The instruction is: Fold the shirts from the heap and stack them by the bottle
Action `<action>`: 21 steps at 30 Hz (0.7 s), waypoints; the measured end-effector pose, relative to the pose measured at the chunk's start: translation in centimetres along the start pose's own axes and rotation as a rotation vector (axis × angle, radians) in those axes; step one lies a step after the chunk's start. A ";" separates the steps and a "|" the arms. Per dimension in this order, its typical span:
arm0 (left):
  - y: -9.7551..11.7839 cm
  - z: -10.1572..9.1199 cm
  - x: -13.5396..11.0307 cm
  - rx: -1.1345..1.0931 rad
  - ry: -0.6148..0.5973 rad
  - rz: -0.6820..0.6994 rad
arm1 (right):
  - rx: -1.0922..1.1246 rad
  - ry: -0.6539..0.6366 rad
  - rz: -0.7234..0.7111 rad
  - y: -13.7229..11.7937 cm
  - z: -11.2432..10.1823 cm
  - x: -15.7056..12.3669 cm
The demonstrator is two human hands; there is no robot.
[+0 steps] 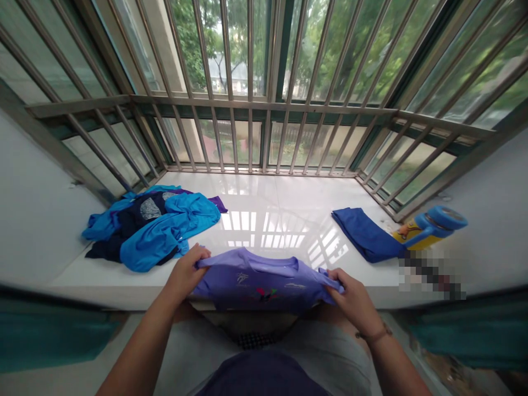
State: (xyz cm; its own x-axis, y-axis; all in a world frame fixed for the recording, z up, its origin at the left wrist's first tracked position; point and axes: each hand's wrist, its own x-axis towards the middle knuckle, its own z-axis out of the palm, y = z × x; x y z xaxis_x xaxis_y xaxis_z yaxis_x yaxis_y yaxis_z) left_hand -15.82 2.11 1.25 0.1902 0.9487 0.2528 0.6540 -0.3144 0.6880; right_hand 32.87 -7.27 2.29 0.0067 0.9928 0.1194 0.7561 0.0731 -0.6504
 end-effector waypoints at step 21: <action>4.8 -10.4 17.6 0.606 -0.172 -0.103 | -0.626 0.139 -0.184 -4.1 -11.3 17.5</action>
State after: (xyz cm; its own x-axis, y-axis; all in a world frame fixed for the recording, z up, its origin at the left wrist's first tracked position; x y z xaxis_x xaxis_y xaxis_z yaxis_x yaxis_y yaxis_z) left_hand -16.98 16.96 16.11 0.1861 0.9808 0.0582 0.9638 -0.1938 0.1833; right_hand 37.25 8.77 15.51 -0.1061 0.9449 0.3096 0.9899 0.1298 -0.0570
